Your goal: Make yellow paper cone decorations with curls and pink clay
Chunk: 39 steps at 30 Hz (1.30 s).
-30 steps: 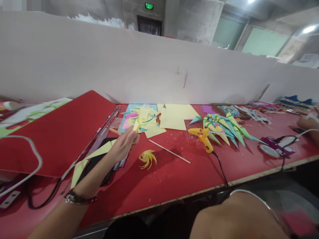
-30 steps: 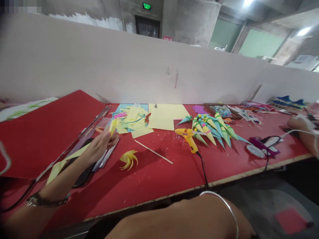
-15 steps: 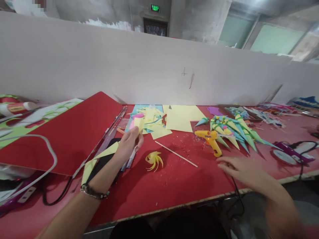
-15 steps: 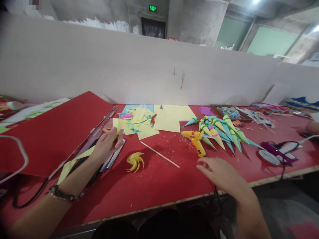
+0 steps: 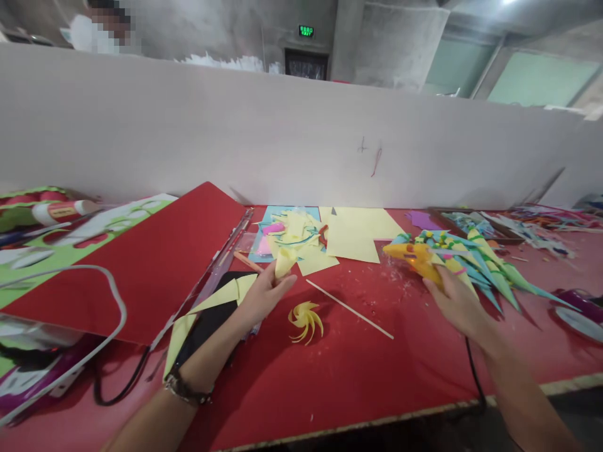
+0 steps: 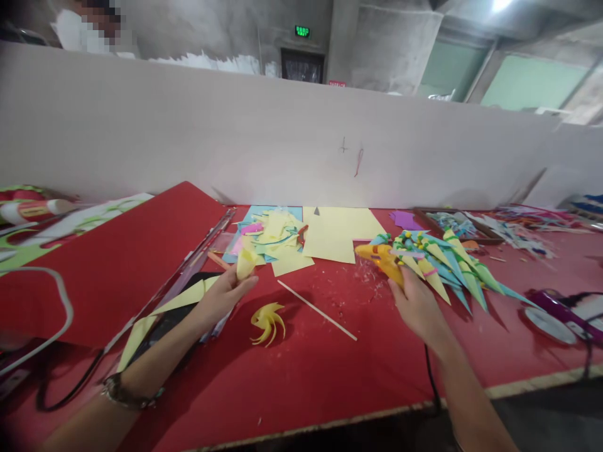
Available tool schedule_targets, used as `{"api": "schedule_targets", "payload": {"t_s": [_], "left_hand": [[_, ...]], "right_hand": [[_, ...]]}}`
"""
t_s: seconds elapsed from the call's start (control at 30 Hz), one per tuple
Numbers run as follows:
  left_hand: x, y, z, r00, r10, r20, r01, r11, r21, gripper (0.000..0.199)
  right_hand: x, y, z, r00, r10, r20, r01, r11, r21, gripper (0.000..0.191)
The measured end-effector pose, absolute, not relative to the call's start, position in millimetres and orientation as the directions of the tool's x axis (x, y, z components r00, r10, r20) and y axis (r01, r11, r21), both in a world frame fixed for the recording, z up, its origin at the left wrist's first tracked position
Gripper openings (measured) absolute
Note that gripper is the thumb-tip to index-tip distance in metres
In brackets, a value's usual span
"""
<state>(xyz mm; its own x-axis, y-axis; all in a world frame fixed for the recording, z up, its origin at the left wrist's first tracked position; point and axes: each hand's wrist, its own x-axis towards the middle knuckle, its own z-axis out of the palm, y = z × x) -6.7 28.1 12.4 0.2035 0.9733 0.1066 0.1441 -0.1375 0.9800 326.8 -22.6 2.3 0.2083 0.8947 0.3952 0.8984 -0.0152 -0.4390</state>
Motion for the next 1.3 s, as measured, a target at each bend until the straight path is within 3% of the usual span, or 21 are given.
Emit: {"api": "schedule_targets", "payload": {"t_s": [0.2, 0.33, 0.47, 0.57, 0.77, 0.9, 1.13, 1.3], "left_hand": [[-8.1, 24.1, 11.6, 0.163, 0.941, 0.298, 0.409, -0.339, 0.847, 0.019], [-12.8, 27.2, 8.7, 0.144, 0.918, 0.369, 0.484, -0.391, 0.783, 0.023], [-15.3, 31.5, 6.2, 0.094, 0.935, 0.341, 0.475, -0.343, 0.81, 0.016], [-13.9, 32.1, 3.4, 0.095, 0.961, 0.261, 0.43, -0.276, 0.859, 0.016], [-7.6, 27.1, 4.0, 0.2, 0.962, 0.185, 0.316, -0.242, 0.918, 0.021], [-9.4, 25.3, 3.9, 0.193, 0.956, 0.221, 0.297, -0.272, 0.915, 0.029], [-7.4, 16.2, 7.5, 0.326, 0.905, 0.271, 0.516, -0.411, 0.751, 0.034], [-2.3, 11.9, 2.0, 0.329, 0.885, 0.329, 0.595, -0.465, 0.656, 0.039]], "right_hand": [[290.0, 0.9, 53.6, 0.127, 0.875, 0.467, 0.639, 0.287, -0.713, 0.024], [257.3, 21.4, 60.0, 0.042, 0.911, 0.411, 0.456, 0.348, -0.819, 0.024], [230.2, 28.5, 43.0, -0.017, 0.961, 0.278, 0.282, 0.271, -0.921, 0.028], [219.0, 23.4, 31.1, -0.003, 0.979, 0.202, 0.357, 0.19, -0.915, 0.031], [216.7, 13.6, 21.0, -0.007, 0.977, 0.211, 0.416, 0.195, -0.888, 0.028], [218.7, 13.6, 16.5, -0.004, 0.979, 0.203, 0.442, 0.183, -0.878, 0.029], [215.1, 8.4, 15.4, -0.029, 0.973, 0.23, 0.525, 0.21, -0.825, 0.025], [211.2, 5.2, 15.4, -0.042, 0.968, 0.245, 0.554, 0.227, -0.801, 0.025]]}}
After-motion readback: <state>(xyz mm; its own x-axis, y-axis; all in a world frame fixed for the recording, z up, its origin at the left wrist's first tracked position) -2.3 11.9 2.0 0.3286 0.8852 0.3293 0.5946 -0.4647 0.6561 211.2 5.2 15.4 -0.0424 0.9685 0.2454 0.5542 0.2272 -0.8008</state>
